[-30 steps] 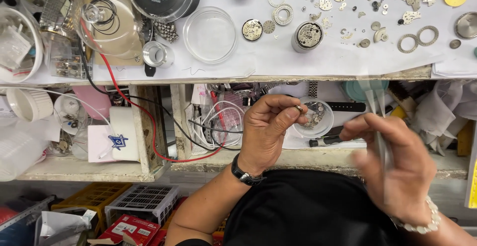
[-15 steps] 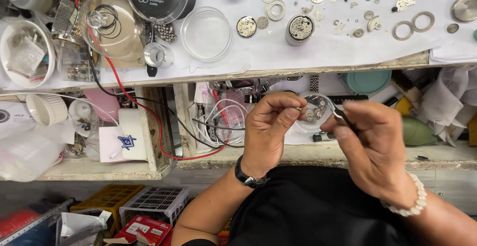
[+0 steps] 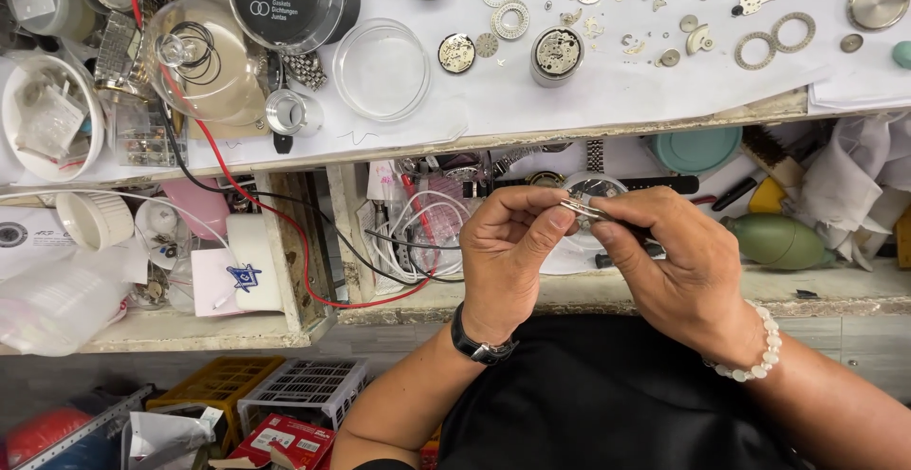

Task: A person is performing intricate repairs on a watch movement, using tweezers and other specialized tools to handle tiny gears and components.

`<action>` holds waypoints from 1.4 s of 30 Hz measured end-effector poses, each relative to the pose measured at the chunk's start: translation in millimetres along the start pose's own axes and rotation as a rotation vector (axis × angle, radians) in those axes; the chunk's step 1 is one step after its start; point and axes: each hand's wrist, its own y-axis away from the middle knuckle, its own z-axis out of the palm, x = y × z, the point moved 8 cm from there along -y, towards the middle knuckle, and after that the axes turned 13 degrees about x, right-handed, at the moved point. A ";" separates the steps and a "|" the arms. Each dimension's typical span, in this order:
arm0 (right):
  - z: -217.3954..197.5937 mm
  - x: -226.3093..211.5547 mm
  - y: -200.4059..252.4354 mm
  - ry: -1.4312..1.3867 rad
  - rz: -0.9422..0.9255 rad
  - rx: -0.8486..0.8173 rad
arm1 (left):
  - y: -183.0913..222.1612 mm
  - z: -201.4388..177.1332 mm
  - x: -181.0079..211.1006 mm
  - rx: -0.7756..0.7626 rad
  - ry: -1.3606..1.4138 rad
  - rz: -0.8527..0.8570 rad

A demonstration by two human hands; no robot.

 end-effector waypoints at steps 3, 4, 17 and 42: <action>2.1 14.2 3.6 0.054 0.175 -0.056 | 0.2 0.8 4.7 0.027 -0.008 0.041; 3.4 20.3 5.3 0.023 0.265 -0.076 | 0.3 1.3 7.4 0.031 -0.040 0.071; 10.4 33.3 17.0 -0.153 0.636 -0.117 | 2.9 1.3 24.6 0.082 -0.287 0.286; -7.3 18.7 9.6 -0.200 0.238 0.127 | 2.9 13.8 30.7 -0.035 -0.248 0.388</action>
